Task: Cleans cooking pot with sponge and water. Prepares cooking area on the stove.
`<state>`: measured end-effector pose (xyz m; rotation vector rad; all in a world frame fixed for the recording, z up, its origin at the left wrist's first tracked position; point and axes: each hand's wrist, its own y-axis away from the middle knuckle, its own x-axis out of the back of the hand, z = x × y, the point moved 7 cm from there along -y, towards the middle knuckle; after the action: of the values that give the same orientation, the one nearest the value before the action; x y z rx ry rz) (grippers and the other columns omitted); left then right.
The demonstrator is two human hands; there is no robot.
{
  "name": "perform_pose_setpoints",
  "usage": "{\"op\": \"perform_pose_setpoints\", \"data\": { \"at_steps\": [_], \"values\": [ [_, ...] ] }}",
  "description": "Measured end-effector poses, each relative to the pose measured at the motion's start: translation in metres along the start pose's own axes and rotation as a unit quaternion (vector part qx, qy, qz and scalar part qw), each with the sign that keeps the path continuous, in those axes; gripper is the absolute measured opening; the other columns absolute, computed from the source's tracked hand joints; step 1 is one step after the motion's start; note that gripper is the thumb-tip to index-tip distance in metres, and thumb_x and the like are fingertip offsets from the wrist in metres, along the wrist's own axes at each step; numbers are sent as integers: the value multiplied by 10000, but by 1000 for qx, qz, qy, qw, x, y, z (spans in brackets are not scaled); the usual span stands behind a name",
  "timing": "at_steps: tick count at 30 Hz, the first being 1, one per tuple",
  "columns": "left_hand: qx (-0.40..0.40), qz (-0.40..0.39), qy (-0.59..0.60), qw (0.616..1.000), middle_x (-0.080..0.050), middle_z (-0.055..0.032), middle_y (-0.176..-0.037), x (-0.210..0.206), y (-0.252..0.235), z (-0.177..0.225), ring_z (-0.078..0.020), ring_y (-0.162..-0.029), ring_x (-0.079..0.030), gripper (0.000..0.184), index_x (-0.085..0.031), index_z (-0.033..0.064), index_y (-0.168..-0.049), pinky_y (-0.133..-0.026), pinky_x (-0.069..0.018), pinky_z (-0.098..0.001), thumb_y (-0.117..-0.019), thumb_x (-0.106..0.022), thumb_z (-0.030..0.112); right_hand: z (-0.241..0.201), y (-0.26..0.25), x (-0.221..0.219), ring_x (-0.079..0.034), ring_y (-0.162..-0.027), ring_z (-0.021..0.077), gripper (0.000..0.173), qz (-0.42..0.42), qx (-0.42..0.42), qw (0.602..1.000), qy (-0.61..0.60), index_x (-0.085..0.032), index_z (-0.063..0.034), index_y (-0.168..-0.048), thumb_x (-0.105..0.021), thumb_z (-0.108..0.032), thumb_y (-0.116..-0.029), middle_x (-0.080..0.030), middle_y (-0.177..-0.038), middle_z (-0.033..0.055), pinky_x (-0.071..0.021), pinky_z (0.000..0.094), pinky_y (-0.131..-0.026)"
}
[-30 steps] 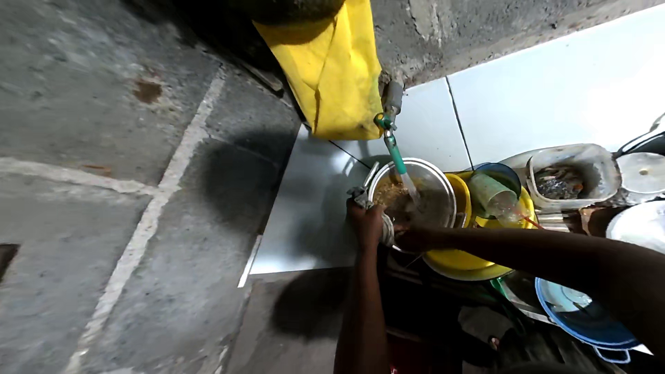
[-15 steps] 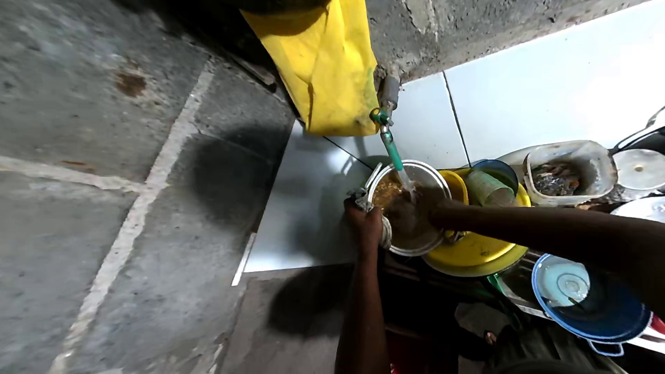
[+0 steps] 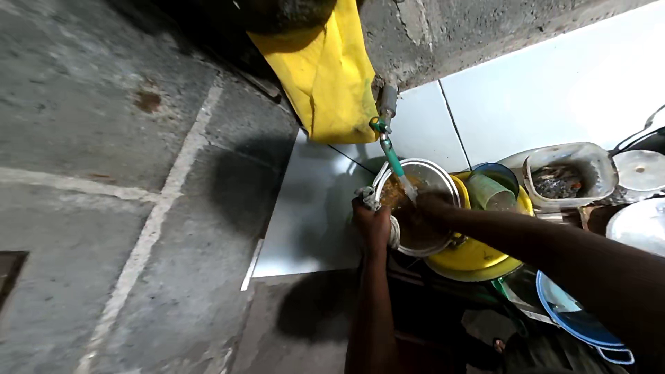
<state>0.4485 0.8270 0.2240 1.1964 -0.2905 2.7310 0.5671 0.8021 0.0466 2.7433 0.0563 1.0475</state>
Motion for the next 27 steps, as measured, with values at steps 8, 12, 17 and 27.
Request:
{"op": "perform_pose_setpoints", "data": {
  "at_steps": [8, 12, 17, 27],
  "values": [
    [42, -14, 29, 999, -645, -244, -1127, 2, -2, -15, -296, -1030, -638, 562, -524, -84, -1327, -908, -528, -460, -817, -742, 9, -91, 3, 10, -610, -827, 81, 246, 106, 40, 770, -628, -584, 20, -1265, -480, -42, -1052, -644, -986, 70, -526, 238, -766],
    [71, -50, 21, 996, -635, -245, -1160, 8, -1, -13, -290, -1050, -633, 542, -505, -79, -1349, -918, -526, -450, -861, -727, 2, -80, 2, 12, -632, -970, 148, 308, 45, 69, 839, -538, -556, 68, -1320, -552, -4, -1021, -648, -1142, 157, -535, 293, -879],
    [79, -51, -8, 996, -636, -231, -1118, 10, 2, -14, -277, -1021, -629, 497, -540, -77, -1296, -878, -525, -441, -837, -718, -5, -43, 11, 19, -486, -1375, 444, 404, 32, 106, 993, -38, -557, -42, -1433, -557, -86, -1031, -554, -1437, 256, -365, 608, -1156],
    [63, -103, -98, 988, -647, -246, -1130, 20, -3, -7, -313, -1048, -638, 440, -569, -83, -1269, -923, -514, -476, -879, -722, 55, -20, -51, 49, -529, -1382, 292, 392, -27, 203, 972, -114, -533, 16, -1448, -429, -147, -1108, -565, -1465, 205, -354, 429, -1197]
  ]
}}
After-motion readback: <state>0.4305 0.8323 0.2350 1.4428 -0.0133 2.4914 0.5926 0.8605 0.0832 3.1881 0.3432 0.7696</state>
